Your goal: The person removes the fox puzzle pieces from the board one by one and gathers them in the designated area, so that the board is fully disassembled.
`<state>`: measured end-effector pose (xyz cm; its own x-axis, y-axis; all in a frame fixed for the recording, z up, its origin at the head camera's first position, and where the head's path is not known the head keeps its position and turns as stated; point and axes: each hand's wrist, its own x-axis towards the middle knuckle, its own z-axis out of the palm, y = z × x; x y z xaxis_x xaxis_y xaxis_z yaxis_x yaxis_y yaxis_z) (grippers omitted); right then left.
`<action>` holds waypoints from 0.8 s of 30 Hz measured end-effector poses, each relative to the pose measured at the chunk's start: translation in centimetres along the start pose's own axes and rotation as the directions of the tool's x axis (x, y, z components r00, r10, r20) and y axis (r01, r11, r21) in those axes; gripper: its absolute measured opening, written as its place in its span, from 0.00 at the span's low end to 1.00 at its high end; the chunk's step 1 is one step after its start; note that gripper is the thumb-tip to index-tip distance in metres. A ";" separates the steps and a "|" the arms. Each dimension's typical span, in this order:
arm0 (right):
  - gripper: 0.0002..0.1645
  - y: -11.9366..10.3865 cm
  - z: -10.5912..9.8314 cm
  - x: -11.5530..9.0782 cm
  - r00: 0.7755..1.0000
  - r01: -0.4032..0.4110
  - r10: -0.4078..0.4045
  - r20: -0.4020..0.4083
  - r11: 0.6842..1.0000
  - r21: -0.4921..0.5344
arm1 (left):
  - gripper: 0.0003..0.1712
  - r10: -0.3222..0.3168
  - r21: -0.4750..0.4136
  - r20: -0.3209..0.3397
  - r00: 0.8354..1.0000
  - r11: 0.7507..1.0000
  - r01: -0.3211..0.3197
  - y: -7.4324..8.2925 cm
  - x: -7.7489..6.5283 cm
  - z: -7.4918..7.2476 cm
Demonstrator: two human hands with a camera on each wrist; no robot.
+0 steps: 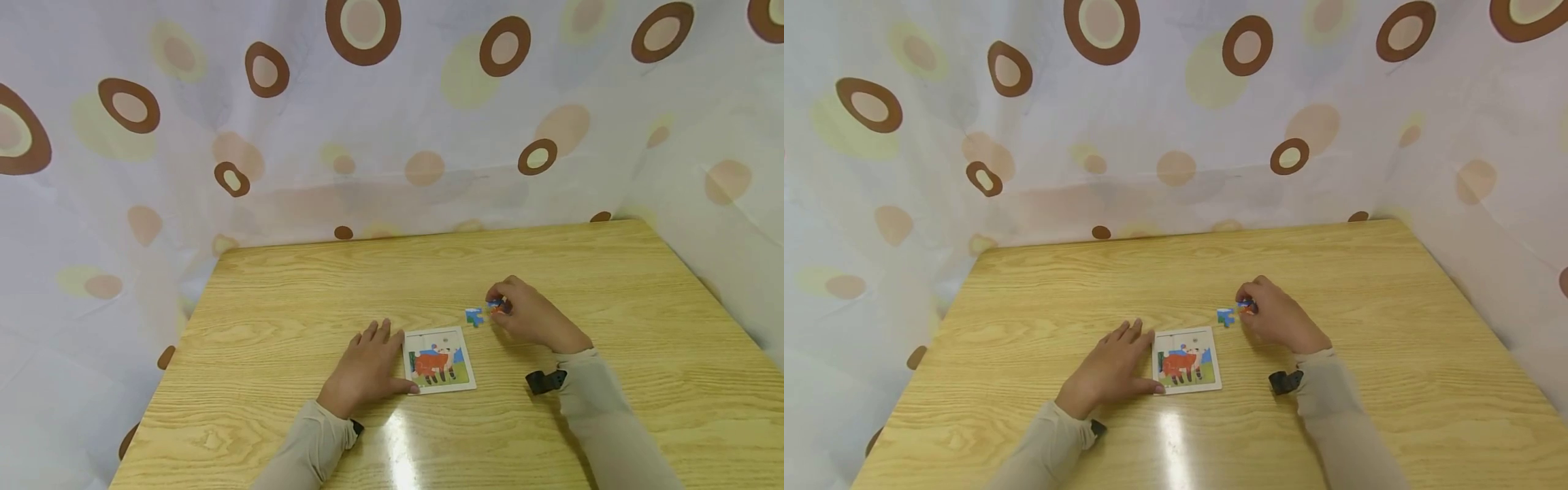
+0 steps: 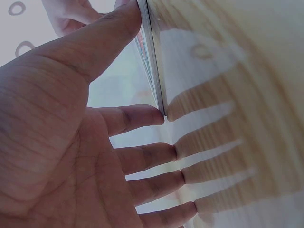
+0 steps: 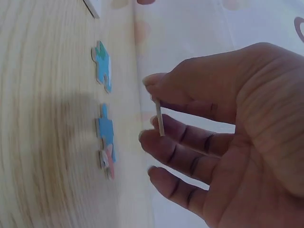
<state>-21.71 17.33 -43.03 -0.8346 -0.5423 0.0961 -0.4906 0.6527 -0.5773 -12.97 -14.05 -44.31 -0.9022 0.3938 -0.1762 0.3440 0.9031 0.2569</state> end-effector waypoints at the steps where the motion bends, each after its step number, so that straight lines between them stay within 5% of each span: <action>1: 0.10 0.1 -0.2 -0.1 1.000 -0.007 0.007 -0.004 1.000 -0.006 | 0.58 0.000 0.001 0.000 1.000 1.000 0.000 0.0 0.0 0.0; 24: 0.09 3.1 -2.5 -1.7 0.992 -0.126 0.126 -0.017 0.992 -0.031 | 0.57 -0.009 -0.007 0.007 1.000 1.000 0.009 0.0 0.0 0.2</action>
<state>-22.41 21.57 -42.95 -0.8939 -0.4469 0.0364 -0.3887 0.7318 -0.5598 -12.91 -14.01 -44.45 -0.9034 0.3867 -0.1851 0.3338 0.9055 0.2621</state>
